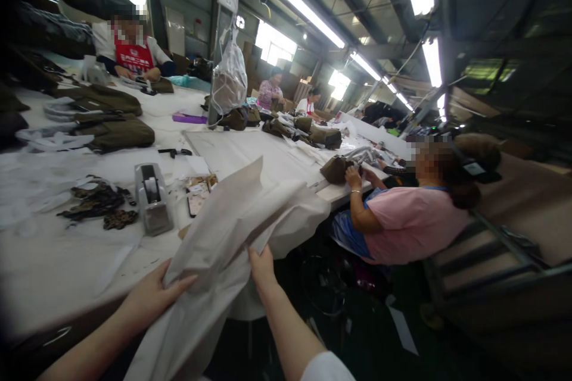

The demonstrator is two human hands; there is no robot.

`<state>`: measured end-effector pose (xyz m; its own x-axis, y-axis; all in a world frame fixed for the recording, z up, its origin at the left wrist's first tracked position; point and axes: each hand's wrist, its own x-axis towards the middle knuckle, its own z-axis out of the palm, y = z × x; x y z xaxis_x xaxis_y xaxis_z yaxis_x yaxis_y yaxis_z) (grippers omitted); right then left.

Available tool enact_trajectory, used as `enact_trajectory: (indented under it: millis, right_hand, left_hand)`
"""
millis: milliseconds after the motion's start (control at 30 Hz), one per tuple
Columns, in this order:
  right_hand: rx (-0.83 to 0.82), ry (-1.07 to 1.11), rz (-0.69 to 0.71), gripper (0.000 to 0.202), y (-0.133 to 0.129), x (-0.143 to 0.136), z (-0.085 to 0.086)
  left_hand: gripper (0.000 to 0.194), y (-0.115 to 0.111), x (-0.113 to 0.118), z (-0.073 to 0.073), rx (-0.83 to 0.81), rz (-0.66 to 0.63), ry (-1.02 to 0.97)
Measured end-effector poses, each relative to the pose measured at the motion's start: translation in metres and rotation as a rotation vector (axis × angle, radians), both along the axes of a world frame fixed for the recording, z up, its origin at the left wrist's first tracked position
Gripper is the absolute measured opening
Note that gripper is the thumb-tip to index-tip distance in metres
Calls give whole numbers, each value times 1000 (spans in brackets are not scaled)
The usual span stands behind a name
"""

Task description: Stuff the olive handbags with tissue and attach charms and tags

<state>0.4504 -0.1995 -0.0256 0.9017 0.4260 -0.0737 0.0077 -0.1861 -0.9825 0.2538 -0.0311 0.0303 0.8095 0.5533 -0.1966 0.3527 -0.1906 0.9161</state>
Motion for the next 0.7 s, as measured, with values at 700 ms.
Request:
enact_trajectory:
  millis: [700]
  right_hand:
    - [-37,-452,81,88,17,55,46]
  left_hand:
    - [51,-15,-37,23,-492,334,-164]
